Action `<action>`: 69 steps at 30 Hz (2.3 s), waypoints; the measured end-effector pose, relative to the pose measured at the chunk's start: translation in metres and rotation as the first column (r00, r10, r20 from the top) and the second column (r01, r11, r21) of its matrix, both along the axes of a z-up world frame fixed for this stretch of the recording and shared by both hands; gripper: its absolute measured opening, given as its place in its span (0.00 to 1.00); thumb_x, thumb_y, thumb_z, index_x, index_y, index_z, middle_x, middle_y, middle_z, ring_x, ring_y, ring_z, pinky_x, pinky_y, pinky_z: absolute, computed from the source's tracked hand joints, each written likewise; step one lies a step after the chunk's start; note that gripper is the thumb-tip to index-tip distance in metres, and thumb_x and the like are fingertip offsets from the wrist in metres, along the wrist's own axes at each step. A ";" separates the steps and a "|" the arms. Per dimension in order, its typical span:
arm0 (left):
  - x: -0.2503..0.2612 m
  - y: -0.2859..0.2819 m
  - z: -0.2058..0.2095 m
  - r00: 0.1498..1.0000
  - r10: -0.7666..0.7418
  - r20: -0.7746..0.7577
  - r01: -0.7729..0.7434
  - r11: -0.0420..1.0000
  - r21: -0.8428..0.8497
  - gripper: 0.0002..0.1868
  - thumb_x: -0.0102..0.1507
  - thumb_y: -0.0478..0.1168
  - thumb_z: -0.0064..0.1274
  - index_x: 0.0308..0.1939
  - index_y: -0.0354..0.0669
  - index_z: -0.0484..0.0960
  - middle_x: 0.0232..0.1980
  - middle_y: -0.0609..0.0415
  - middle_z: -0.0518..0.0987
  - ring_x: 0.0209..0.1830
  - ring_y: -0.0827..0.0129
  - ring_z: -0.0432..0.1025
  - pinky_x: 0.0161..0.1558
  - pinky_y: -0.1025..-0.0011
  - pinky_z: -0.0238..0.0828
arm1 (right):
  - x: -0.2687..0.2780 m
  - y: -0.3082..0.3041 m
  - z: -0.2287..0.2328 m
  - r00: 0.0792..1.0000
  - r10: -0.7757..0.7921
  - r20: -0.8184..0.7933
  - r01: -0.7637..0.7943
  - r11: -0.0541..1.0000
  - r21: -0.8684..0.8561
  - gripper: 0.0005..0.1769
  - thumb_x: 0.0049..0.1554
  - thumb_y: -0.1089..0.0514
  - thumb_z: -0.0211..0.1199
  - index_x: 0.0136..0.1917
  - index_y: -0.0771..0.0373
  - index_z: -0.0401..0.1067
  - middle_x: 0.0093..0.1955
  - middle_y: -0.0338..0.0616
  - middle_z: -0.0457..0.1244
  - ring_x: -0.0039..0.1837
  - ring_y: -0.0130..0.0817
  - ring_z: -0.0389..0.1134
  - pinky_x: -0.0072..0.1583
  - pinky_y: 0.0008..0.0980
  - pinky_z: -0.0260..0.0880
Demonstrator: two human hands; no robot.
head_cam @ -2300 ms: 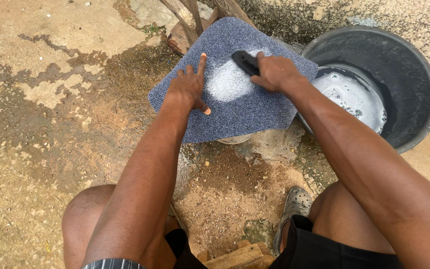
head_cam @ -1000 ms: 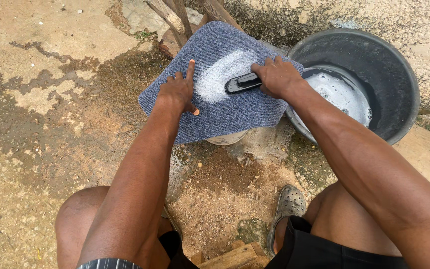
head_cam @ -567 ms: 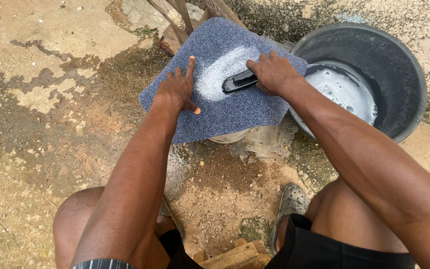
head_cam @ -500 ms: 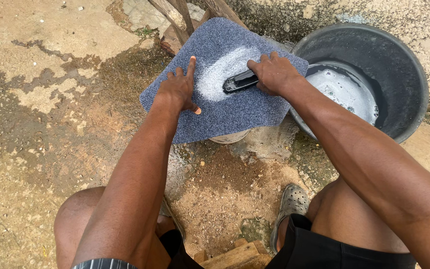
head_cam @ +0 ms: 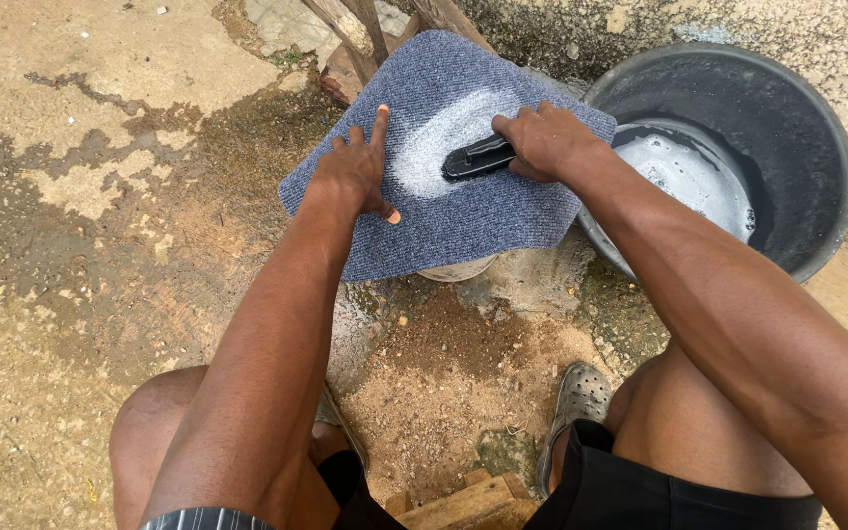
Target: The person scrubs a small blue mat with a handheld brush and soapy water from a basin.
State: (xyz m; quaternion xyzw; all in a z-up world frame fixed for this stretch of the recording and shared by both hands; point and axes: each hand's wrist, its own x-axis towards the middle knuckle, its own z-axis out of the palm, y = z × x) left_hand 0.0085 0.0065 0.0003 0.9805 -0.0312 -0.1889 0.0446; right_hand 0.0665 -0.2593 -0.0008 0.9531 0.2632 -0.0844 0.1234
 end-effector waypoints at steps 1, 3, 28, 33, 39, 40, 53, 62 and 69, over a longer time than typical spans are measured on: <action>0.001 0.000 0.000 1.000 -0.007 0.000 0.007 1.000 0.008 0.85 0.41 0.58 0.78 0.80 0.51 0.24 0.80 0.32 0.48 0.78 0.36 0.47 0.73 0.48 0.57 | 0.000 0.000 0.000 1.000 -0.001 -0.003 0.001 1.000 -0.009 0.26 0.57 0.50 0.69 0.66 0.51 0.66 0.57 0.53 0.66 0.62 0.52 0.67 0.64 0.50 0.69; 0.002 -0.001 0.000 1.000 -0.019 0.001 0.019 1.000 0.024 0.85 0.40 0.59 0.78 0.81 0.50 0.24 0.80 0.32 0.49 0.78 0.36 0.49 0.73 0.49 0.58 | 0.001 0.000 -0.001 1.000 -0.003 -0.008 0.003 1.000 -0.025 0.25 0.57 0.50 0.69 0.66 0.52 0.66 0.57 0.53 0.66 0.62 0.52 0.67 0.63 0.50 0.70; 0.000 -0.002 -0.001 1.000 -0.019 0.001 0.019 0.998 0.060 0.84 0.40 0.61 0.77 0.81 0.51 0.25 0.80 0.32 0.50 0.78 0.36 0.50 0.71 0.48 0.61 | -0.014 0.022 0.002 0.994 0.031 -0.105 -0.030 1.000 0.003 0.27 0.58 0.46 0.67 0.62 0.64 0.66 0.48 0.54 0.70 0.50 0.47 0.74 0.57 0.46 0.75; -0.002 -0.003 0.001 1.000 -0.002 0.003 0.002 0.999 0.038 0.84 0.40 0.60 0.77 0.81 0.52 0.25 0.80 0.33 0.50 0.78 0.38 0.50 0.71 0.48 0.62 | -0.020 0.030 0.004 0.996 0.085 -0.023 -0.084 0.996 0.026 0.25 0.57 0.46 0.69 0.60 0.63 0.67 0.46 0.53 0.70 0.50 0.47 0.74 0.56 0.45 0.75; 0.001 0.001 0.000 1.000 -0.017 -0.005 0.017 0.999 0.029 0.85 0.40 0.59 0.78 0.81 0.51 0.25 0.79 0.32 0.51 0.77 0.36 0.50 0.72 0.47 0.60 | -0.018 0.039 0.003 0.997 0.071 -0.029 -0.070 0.997 0.016 0.27 0.57 0.47 0.69 0.61 0.64 0.66 0.44 0.52 0.71 0.46 0.44 0.75 0.52 0.43 0.77; 0.002 0.001 0.000 1.000 -0.022 -0.001 0.022 0.999 0.029 0.85 0.40 0.59 0.78 0.81 0.51 0.25 0.79 0.32 0.51 0.77 0.36 0.50 0.72 0.48 0.60 | -0.019 0.040 0.004 0.997 0.074 -0.035 -0.073 0.997 0.025 0.27 0.57 0.46 0.69 0.61 0.65 0.66 0.44 0.53 0.71 0.46 0.45 0.75 0.52 0.43 0.77; 0.006 0.000 0.005 1.000 -0.015 -0.006 0.016 0.999 0.036 0.87 0.38 0.59 0.80 0.81 0.52 0.25 0.78 0.34 0.55 0.76 0.37 0.53 0.70 0.49 0.65 | -0.021 0.075 0.010 0.991 0.039 -0.126 -0.030 0.997 0.073 0.31 0.58 0.50 0.66 0.66 0.68 0.61 0.43 0.55 0.70 0.46 0.48 0.74 0.53 0.45 0.77; 0.007 -0.002 -0.001 1.000 -0.021 0.009 0.021 1.000 0.022 0.88 0.36 0.60 0.81 0.81 0.52 0.25 0.76 0.35 0.57 0.75 0.38 0.55 0.69 0.50 0.66 | -0.008 0.074 -0.005 0.995 0.034 -0.091 -0.018 0.984 0.177 0.37 0.57 0.41 0.65 0.72 0.57 0.57 0.45 0.51 0.70 0.50 0.45 0.73 0.55 0.46 0.74; 0.009 -0.004 0.000 1.000 -0.001 0.002 0.001 1.000 0.012 0.89 0.35 0.59 0.81 0.80 0.54 0.24 0.78 0.36 0.55 0.76 0.37 0.53 0.69 0.48 0.65 | -0.019 0.079 0.007 0.991 0.025 -0.132 -0.002 0.986 0.168 0.43 0.58 0.36 0.62 0.81 0.38 0.47 0.47 0.48 0.71 0.51 0.44 0.74 0.57 0.45 0.75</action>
